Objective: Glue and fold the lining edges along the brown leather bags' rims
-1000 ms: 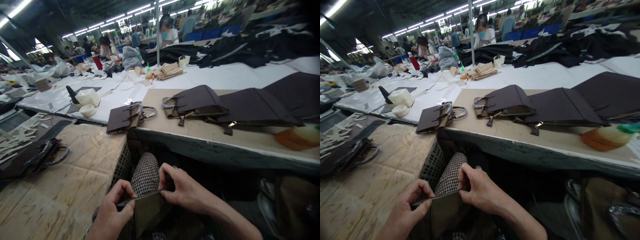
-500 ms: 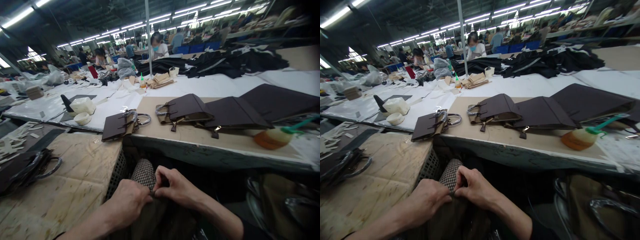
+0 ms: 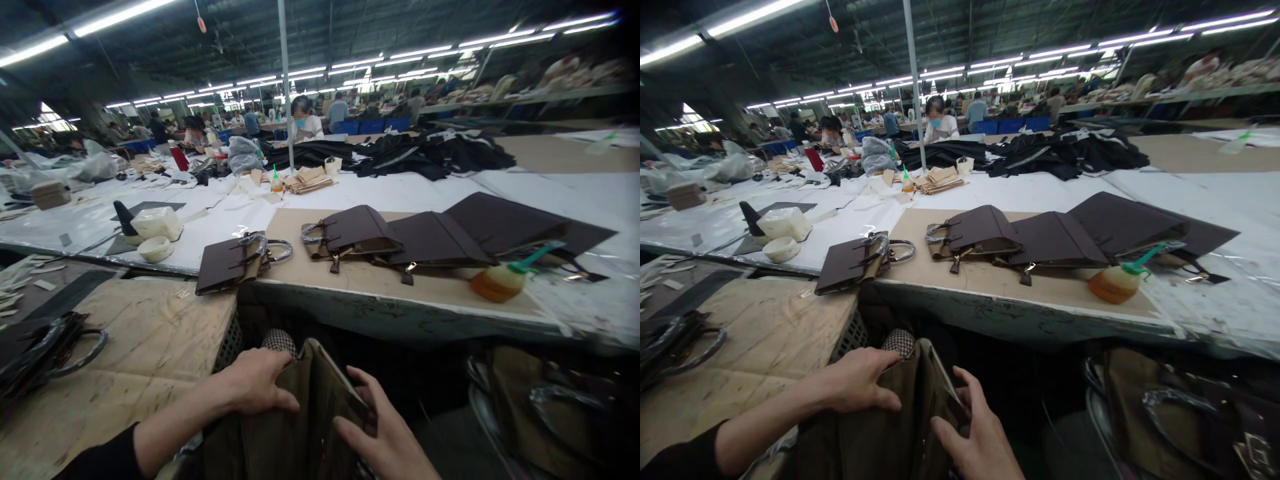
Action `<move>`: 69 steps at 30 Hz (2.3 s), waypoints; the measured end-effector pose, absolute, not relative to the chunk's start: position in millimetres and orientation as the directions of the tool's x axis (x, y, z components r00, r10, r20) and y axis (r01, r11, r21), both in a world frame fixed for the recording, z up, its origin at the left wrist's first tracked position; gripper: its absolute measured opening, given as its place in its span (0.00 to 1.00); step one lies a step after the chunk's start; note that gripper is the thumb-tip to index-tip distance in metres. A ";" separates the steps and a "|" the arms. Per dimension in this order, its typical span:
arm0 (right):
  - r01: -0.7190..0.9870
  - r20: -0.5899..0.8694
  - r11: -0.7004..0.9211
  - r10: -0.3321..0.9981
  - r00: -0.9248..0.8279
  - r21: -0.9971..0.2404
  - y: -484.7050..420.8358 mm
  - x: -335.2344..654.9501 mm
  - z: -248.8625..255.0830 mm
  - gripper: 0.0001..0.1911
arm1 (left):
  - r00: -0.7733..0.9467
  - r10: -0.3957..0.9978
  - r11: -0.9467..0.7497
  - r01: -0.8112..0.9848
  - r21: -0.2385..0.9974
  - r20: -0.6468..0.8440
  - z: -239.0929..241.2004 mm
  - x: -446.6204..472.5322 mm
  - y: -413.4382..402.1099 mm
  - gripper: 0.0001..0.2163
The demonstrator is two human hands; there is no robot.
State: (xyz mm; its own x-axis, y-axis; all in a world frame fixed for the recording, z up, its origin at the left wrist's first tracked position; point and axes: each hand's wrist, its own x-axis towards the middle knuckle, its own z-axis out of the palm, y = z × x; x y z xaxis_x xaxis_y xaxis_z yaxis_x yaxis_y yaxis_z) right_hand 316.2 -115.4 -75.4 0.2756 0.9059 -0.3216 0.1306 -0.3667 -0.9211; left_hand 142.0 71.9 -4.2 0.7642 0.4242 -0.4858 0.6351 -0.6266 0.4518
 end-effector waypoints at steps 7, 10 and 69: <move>0.023 -0.338 -0.343 0.934 0.115 -0.939 -124.7 369.6 -32.5 0.35 | 0.781 0.389 -0.592 0.618 0.517 -0.488 6.1 112.0 104.6 0.08; 0.079 -0.323 -0.322 0.946 -0.003 -0.943 -123.2 378.6 -25.4 0.32 | 0.793 0.322 -0.680 0.574 0.456 -0.518 14.3 97.1 106.0 0.09; 0.488 -0.061 -0.104 0.993 0.103 -0.867 -88.2 357.4 -50.9 0.14 | 0.963 -0.030 -0.682 0.176 0.710 -0.268 -19.1 192.1 89.0 0.07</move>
State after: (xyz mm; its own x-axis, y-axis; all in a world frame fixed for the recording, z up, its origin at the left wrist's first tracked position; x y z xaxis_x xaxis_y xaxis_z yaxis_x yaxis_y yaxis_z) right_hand 357.4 -88.2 -50.9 0.1034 0.9928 -0.0613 0.4876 -0.1043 -0.8668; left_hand 192.1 89.0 -19.1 0.9631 -0.0297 -0.2676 0.1762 -0.6820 0.7098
